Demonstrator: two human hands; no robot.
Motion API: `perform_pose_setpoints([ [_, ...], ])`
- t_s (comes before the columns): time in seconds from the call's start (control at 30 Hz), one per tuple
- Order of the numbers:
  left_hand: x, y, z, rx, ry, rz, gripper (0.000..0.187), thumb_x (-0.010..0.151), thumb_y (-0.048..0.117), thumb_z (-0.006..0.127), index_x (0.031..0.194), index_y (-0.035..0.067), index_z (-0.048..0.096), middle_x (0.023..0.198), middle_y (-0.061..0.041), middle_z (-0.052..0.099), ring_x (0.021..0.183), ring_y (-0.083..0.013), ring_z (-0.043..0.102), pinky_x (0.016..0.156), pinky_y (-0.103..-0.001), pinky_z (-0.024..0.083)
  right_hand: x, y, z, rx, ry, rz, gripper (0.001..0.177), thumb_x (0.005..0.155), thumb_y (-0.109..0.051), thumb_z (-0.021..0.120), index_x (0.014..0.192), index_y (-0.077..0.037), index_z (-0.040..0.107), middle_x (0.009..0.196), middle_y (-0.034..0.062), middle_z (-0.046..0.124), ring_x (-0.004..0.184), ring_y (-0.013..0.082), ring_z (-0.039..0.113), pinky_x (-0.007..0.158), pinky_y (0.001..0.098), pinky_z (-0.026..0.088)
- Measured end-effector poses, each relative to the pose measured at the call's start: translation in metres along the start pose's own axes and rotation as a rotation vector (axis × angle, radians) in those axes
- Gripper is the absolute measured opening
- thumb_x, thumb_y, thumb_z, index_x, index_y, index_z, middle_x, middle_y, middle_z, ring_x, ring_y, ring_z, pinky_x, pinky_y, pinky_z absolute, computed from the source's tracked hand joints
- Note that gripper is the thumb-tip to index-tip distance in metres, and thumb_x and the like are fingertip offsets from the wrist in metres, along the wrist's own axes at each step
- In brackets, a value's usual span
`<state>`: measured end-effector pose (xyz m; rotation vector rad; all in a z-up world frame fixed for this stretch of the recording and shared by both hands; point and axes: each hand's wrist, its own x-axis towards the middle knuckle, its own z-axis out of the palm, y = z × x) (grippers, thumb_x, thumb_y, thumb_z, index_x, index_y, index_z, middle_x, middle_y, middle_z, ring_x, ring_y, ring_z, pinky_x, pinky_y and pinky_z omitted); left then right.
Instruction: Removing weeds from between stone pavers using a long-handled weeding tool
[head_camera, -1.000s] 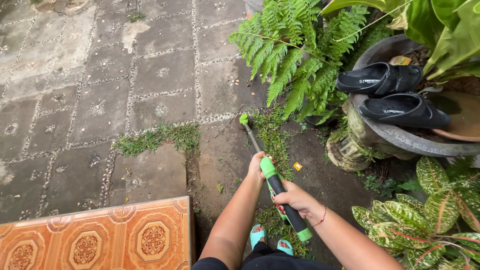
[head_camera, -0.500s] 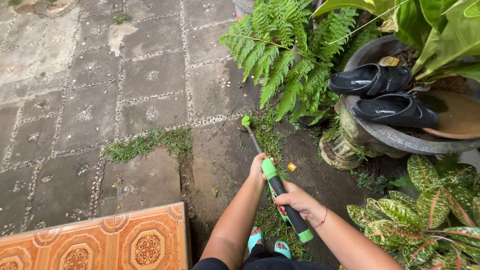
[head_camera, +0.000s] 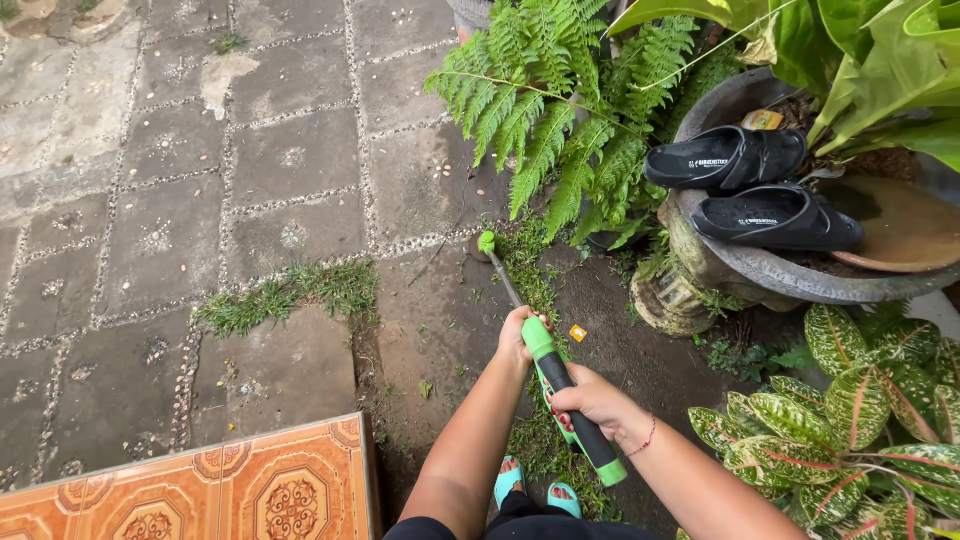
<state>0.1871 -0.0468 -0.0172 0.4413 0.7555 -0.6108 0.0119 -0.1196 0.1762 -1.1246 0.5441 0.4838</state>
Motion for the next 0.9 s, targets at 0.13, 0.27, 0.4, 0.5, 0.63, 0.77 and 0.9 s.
perform_pose_setpoints([
  [0.13,-0.002,-0.002,0.004,0.003,-0.002,-0.003,0.018,0.065,-0.012,0.049,0.079,-0.001,0.054,0.066,-0.007,0.053,0.054,-0.0221,0.065,0.055,-0.041,0.059,0.005,0.002,-0.005,0.001,0.003,-0.008,0.043,0.066,0.014,0.063,0.108,0.005,0.061,0.059,0.0165,0.052,0.040,0.0207,0.057,0.036,0.0351,0.049],
  [0.27,-0.008,-0.004,0.009,0.007,0.007,-0.002,0.019,0.065,-0.012,0.049,0.079,-0.001,0.054,0.066,-0.006,0.053,0.054,-0.0213,0.065,0.055,-0.041,0.059,0.008,0.002,-0.008,0.002,-0.003,-0.002,0.044,0.067,0.013,0.063,0.111,0.005,0.060,0.060,0.0158,0.053,0.040,0.0196,0.057,0.037,0.0346,0.050],
  [0.4,-0.009,-0.004,0.013,0.011,0.014,-0.011,0.019,0.065,-0.012,0.049,0.080,-0.001,0.053,0.066,-0.006,0.053,0.054,-0.0211,0.065,0.055,-0.041,0.059,0.000,-0.008,-0.004,0.001,-0.001,-0.009,0.044,0.067,0.014,0.063,0.110,0.006,0.061,0.060,0.0153,0.053,0.040,0.0192,0.057,0.037,0.0345,0.051],
  [0.5,0.000,-0.006,0.008,0.005,0.013,-0.014,0.018,0.066,-0.012,0.050,0.079,-0.001,0.053,0.065,-0.007,0.054,0.053,-0.0210,0.065,0.054,-0.042,0.059,0.007,0.000,-0.009,0.007,0.002,-0.006,0.049,0.065,0.016,0.062,0.113,0.005,0.061,0.059,0.0151,0.052,0.038,0.0197,0.057,0.036,0.0350,0.051],
  [0.63,0.007,-0.008,0.012,-0.001,0.010,-0.031,0.018,0.065,-0.011,0.050,0.079,-0.002,0.054,0.065,-0.006,0.053,0.054,-0.0207,0.065,0.054,-0.041,0.058,-0.001,-0.011,-0.007,0.012,-0.001,-0.009,0.047,0.067,0.015,0.063,0.113,0.006,0.060,0.058,0.0153,0.052,0.039,0.0199,0.057,0.036,0.0348,0.051],
  [0.77,0.007,-0.010,0.014,0.014,-0.003,-0.033,0.015,0.065,-0.010,0.050,0.077,-0.002,0.054,0.062,-0.008,0.053,0.053,-0.0214,0.065,0.055,-0.040,0.059,-0.001,-0.012,-0.007,0.010,0.020,-0.009,0.048,0.066,0.015,0.063,0.114,0.006,0.060,0.058,0.0151,0.052,0.039,0.0193,0.057,0.037,0.0345,0.051],
  [0.9,0.005,-0.014,0.015,0.039,-0.032,-0.031,0.016,0.066,-0.010,0.051,0.078,-0.002,0.054,0.062,-0.008,0.054,0.052,-0.0208,0.064,0.054,-0.040,0.059,-0.006,-0.016,-0.006,-0.002,0.046,-0.015,0.048,0.067,0.014,0.063,0.115,0.007,0.060,0.059,0.0148,0.052,0.040,0.0188,0.057,0.037,0.0338,0.051],
])
